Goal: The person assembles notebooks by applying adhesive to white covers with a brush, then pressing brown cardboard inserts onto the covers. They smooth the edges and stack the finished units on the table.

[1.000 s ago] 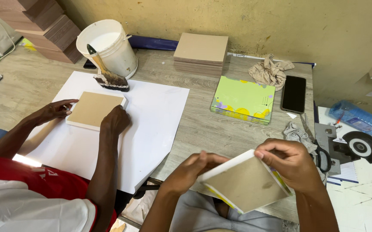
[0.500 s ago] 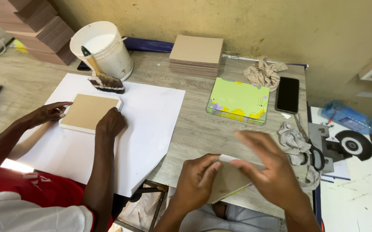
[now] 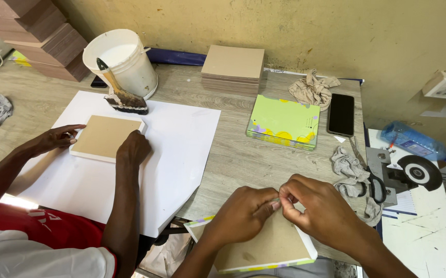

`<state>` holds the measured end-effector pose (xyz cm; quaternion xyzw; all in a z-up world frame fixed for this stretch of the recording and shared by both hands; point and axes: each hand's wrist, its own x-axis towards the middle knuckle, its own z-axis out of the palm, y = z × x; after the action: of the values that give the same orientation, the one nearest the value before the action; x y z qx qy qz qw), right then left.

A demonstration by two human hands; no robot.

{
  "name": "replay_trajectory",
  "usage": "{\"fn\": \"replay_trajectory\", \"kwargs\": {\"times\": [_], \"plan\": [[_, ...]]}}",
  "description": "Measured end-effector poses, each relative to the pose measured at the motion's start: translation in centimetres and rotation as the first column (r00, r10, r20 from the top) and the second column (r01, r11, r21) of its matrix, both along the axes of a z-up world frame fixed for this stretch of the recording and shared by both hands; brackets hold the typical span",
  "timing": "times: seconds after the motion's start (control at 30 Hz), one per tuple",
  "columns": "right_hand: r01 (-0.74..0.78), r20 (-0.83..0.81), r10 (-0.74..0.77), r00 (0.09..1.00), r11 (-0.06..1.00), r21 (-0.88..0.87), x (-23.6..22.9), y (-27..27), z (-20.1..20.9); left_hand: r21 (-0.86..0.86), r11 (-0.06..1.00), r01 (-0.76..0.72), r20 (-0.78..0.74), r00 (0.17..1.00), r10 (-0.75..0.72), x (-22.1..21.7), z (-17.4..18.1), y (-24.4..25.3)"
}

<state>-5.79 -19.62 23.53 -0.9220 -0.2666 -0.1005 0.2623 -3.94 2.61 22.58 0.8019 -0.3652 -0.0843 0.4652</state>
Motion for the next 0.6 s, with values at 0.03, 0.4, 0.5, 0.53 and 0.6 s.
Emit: {"fn": "replay_trajectory", "kwargs": {"times": [0.03, 0.4, 0.5, 0.53, 0.6], "plan": [[-0.002, -0.001, 0.002, 1.000, 1.000, 0.003, 0.4, 0.1, -0.4, 0.003, 1.000, -0.002, -0.001, 1.000, 0.002, 0.6, -0.3, 0.3], [-0.146, -0.009, 0.151, 0.989, 0.970, 0.195, 2.7, 0.2, -2.9, -0.165, 0.973, -0.159, -0.450, 0.890, 0.070, 4.5, -4.2, 1.3], [0.213, -0.444, 0.031, 0.895, 0.846, 0.489, 3.8, 0.7, -3.0, -0.206, 0.965, -0.160, -0.449, 0.892, 0.052, 5.4, -6.3, 0.8], [0.215, -0.446, 0.031, 0.894, 0.844, 0.491, 4.1, 0.4, -3.6, -0.202, 0.966, -0.159, -0.451, 0.891, 0.052, 5.5, -6.6, 0.7], [0.244, -0.560, 0.092, 0.823, 0.834, 0.495, 4.8, 0.0, -4.7, -0.209, 0.969, -0.134, -0.474, 0.880, 0.020, 5.9, -7.3, 0.7]]}}
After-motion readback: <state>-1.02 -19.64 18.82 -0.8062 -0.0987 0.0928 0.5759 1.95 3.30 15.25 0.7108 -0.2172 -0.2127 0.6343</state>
